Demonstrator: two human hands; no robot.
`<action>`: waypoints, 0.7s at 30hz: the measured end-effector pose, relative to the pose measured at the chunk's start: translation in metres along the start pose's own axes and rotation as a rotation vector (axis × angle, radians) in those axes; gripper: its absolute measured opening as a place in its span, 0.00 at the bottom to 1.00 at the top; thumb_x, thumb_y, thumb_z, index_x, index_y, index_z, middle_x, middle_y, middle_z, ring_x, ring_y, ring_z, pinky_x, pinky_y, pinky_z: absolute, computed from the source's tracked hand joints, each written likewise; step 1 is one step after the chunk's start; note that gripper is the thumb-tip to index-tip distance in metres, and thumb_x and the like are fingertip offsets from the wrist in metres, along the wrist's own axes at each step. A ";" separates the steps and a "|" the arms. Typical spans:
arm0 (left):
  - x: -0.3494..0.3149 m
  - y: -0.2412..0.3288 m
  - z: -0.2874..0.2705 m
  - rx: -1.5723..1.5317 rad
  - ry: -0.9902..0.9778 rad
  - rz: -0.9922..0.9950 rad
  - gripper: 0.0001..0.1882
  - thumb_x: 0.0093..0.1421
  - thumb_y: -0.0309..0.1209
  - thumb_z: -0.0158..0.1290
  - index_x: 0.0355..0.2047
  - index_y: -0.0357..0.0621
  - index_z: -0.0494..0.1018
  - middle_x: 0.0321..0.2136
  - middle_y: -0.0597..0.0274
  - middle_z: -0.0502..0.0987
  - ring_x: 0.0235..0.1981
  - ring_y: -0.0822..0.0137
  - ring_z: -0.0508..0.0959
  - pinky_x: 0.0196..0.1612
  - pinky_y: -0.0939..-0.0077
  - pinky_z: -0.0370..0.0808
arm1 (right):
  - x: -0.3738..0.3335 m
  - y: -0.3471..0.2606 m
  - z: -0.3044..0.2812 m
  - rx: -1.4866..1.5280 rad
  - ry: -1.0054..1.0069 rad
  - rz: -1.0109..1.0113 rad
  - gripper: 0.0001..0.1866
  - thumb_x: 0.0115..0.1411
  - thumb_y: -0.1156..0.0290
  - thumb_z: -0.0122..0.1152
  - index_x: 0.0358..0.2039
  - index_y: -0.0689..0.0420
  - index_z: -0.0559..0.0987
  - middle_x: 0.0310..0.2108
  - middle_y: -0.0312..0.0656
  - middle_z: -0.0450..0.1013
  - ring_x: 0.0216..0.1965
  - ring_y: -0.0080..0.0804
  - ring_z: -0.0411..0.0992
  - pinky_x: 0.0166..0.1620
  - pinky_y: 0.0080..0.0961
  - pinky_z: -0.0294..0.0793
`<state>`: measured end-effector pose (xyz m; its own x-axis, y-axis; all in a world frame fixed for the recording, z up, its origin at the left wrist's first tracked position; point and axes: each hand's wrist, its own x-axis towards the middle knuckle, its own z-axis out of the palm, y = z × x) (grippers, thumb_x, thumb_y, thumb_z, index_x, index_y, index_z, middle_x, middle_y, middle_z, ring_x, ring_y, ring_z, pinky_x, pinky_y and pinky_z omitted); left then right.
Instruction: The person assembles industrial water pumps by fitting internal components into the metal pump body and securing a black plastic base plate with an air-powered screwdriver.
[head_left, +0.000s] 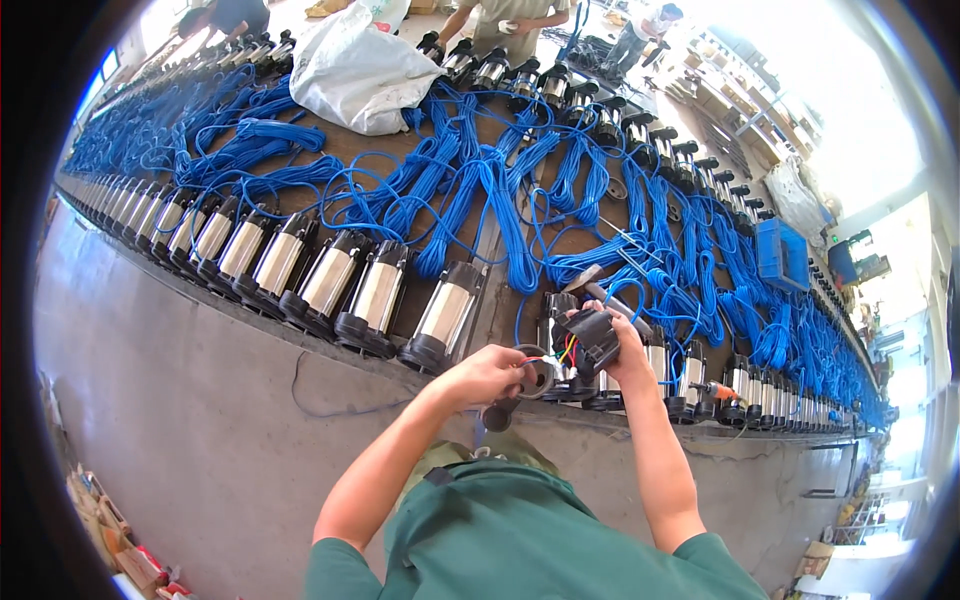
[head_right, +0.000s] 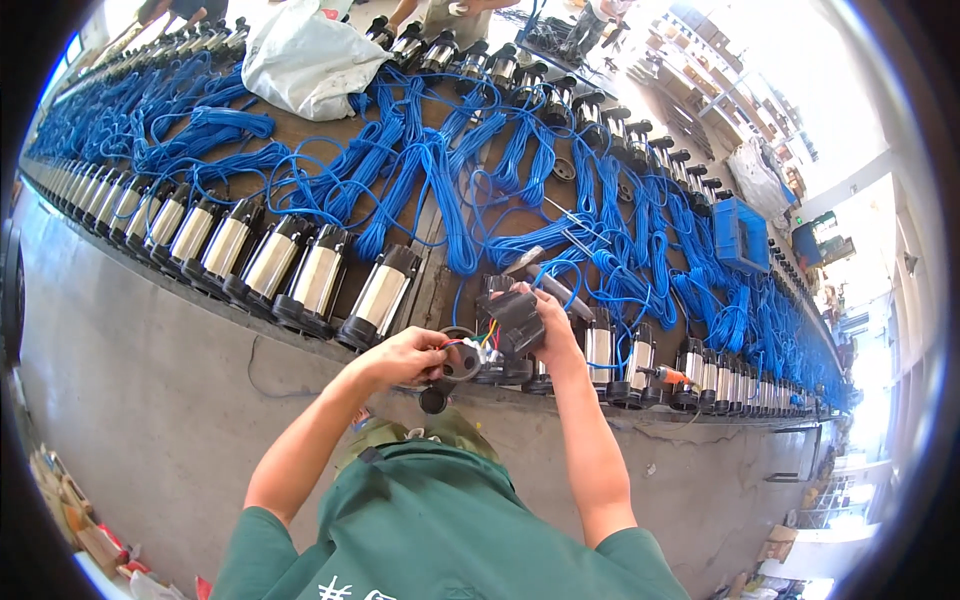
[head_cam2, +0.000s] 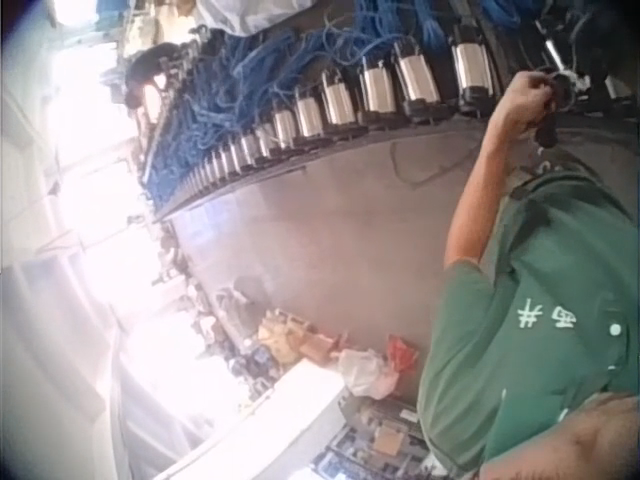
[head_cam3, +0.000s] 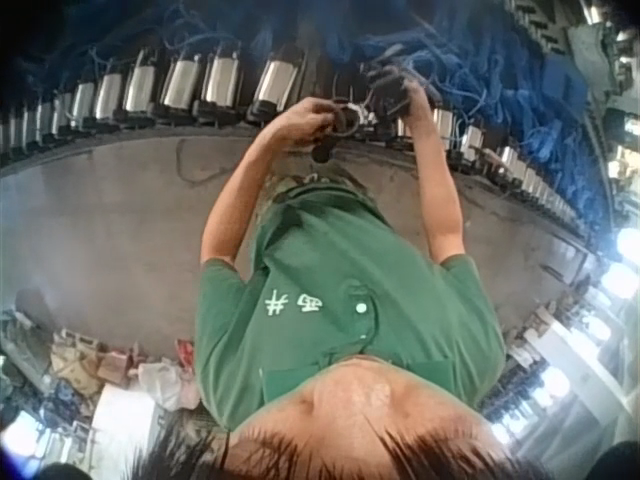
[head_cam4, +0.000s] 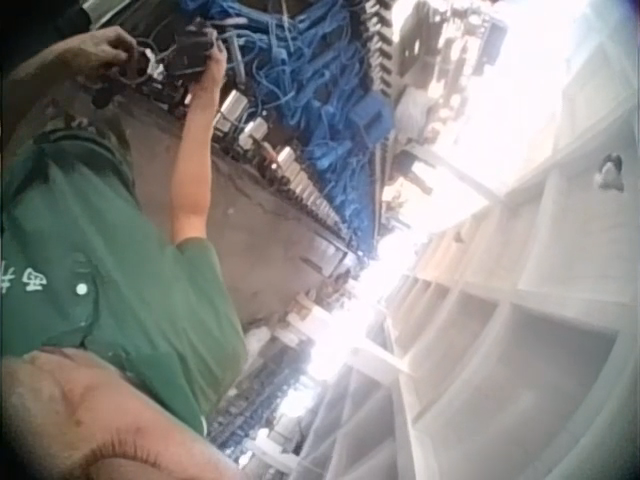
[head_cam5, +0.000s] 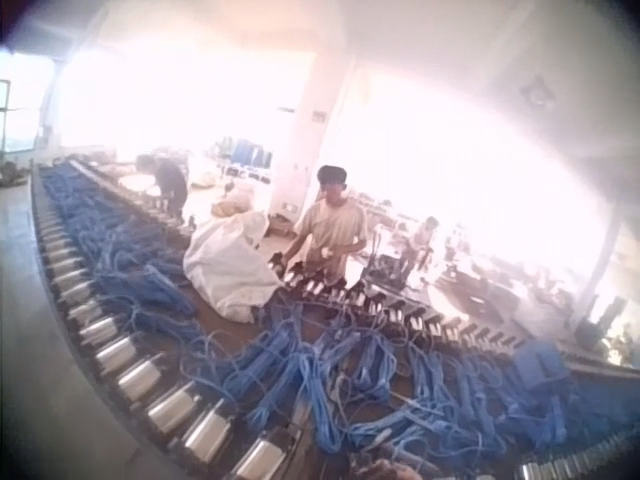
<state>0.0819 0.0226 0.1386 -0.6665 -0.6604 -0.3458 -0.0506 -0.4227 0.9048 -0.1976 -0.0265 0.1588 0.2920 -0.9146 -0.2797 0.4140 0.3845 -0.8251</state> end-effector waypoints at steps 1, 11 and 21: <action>-0.003 -0.002 -0.005 -0.204 -0.073 0.002 0.13 0.71 0.32 0.48 0.48 0.36 0.75 0.23 0.69 0.72 0.22 0.81 0.66 0.22 0.86 0.60 | -0.001 0.001 0.000 0.005 -0.021 0.001 0.12 0.69 0.60 0.61 0.44 0.56 0.79 0.47 0.50 0.81 0.42 0.32 0.81 0.44 0.30 0.82; 0.003 0.014 -0.001 0.205 -0.066 -0.021 0.29 0.71 0.53 0.52 0.29 0.39 0.84 0.13 0.76 0.65 0.17 0.80 0.61 0.21 0.77 0.56 | 0.027 0.012 0.000 -0.087 0.002 0.081 0.14 0.67 0.58 0.64 0.42 0.56 0.78 0.43 0.50 0.81 0.40 0.37 0.82 0.42 0.33 0.84; 0.025 -0.017 0.068 1.185 0.840 0.259 0.19 0.55 0.41 0.59 0.12 0.43 0.78 0.13 0.52 0.76 0.18 0.51 0.80 0.24 0.57 0.76 | 0.056 0.005 0.024 -0.274 -0.020 0.104 0.14 0.70 0.61 0.60 0.42 0.61 0.78 0.41 0.46 0.82 0.39 0.29 0.81 0.46 0.27 0.80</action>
<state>0.0157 0.0553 0.1314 -0.1557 -0.9696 0.1887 -0.8408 0.2303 0.4899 -0.1584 -0.0729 0.1513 0.3386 -0.8684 -0.3621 0.1334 0.4253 -0.8952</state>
